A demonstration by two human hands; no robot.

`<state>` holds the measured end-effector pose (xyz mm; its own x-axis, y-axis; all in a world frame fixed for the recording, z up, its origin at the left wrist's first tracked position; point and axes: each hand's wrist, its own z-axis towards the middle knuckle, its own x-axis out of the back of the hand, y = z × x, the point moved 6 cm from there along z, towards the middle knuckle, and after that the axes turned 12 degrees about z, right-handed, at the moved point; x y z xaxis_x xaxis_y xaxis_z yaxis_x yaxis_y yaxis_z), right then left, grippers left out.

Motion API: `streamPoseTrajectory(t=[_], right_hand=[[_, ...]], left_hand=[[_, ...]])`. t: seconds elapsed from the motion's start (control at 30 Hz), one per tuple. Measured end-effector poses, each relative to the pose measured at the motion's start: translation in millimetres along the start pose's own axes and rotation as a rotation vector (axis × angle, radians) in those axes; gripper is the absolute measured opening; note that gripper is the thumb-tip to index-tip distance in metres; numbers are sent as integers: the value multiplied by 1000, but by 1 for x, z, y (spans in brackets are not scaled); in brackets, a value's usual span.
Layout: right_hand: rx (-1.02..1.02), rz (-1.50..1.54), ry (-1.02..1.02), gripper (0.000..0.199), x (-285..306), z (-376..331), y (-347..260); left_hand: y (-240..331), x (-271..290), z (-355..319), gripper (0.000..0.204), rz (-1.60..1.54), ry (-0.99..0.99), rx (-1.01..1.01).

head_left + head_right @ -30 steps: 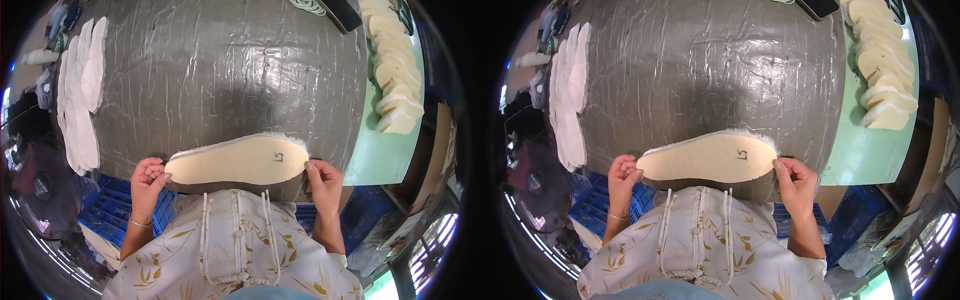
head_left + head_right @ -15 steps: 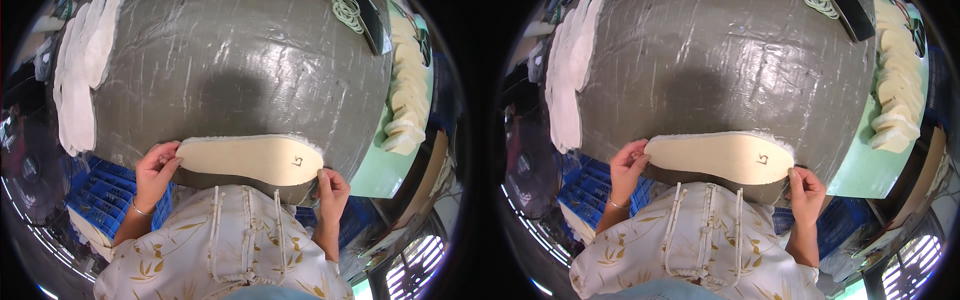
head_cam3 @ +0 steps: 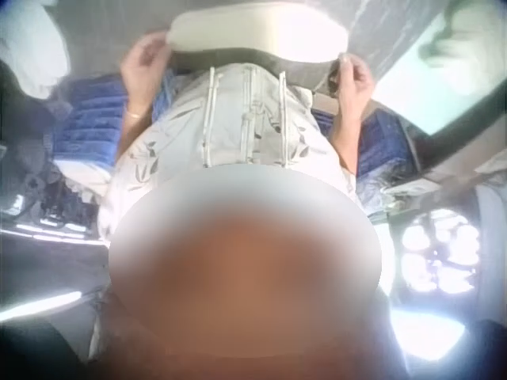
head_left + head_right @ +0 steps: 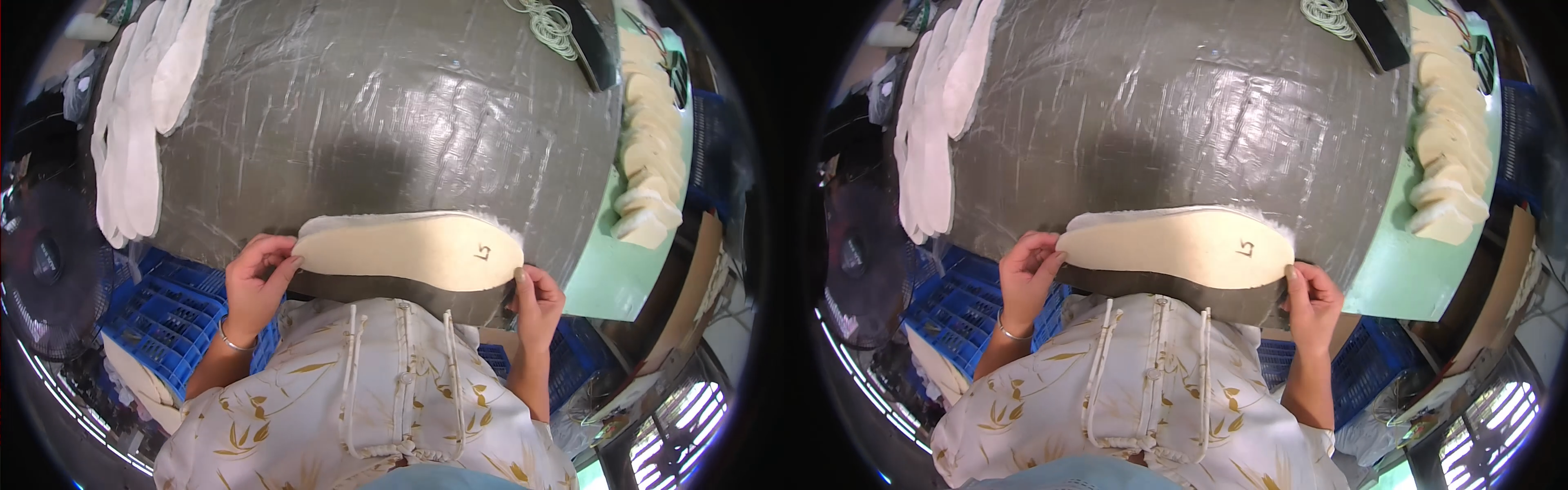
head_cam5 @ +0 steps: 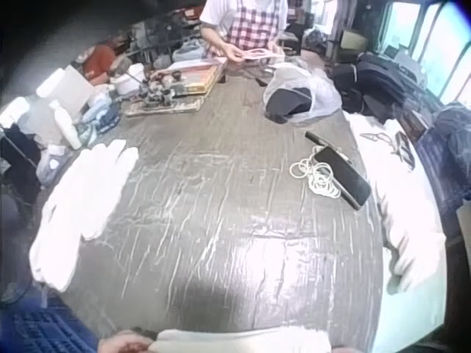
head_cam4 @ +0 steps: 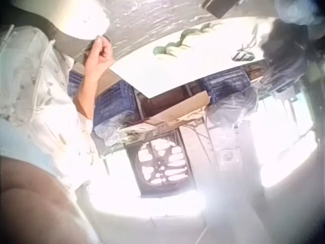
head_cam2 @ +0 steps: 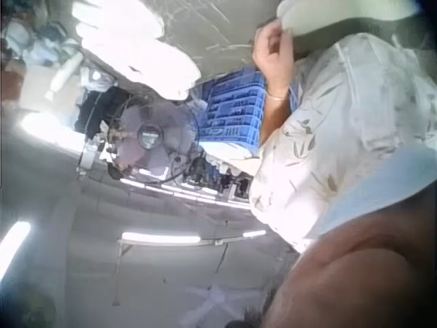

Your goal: Pairing shoe insoles, stacking them together, and placing the stack into a plastic bag.

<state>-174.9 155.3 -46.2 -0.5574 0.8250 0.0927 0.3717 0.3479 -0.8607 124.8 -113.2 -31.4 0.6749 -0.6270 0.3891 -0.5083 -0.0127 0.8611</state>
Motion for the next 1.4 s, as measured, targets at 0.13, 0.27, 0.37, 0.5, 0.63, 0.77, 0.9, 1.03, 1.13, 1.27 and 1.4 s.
streamPoseTrajectory(t=[0.13, 0.27, 0.37, 0.5, 0.63, 0.77, 0.9, 1.03, 1.13, 1.27, 1.4], right_hand=[[133, -21, -33, 9, 2, -5, 3], [238, -19, -49, 8, -4, -7, -7], [234, -55, -66, 9, -2, -6, -6], [201, -34, -52, 7, 0, -4, -3], [176, -37, -76, 6, -2, -3, -4], [123, -33, -75, 7, -3, -2, -3], [88, 8, -76, 8, -1, -1, 2], [59, 36, -64, 9, 0, 1, 4], [45, 10, -55, 9, 0, 2, 3], [36, 1, -46, 10, -1, 2, 3], [-2, -2, -7, 10, -3, 1, 0]], left_hand=[[6, 3, -8, 20, 22, -37, -100], [11, 7, -13, 23, 64, -66, -188], [17, 9, -14, 25, 78, -78, -255], [30, 3, -1, 18, 99, -102, -292], [23, -9, 12, 14, -203, -221, -218], [3, -12, 20, 15, -174, -172, -46], [7, -14, 23, 14, -148, -147, -26], [2, -12, 24, 12, -137, -154, 23], [-5, -11, 25, 11, -159, -129, 95], [-10, -13, 26, 11, -191, -98, 138], [-12, -14, 26, 12, -164, -81, 140]])
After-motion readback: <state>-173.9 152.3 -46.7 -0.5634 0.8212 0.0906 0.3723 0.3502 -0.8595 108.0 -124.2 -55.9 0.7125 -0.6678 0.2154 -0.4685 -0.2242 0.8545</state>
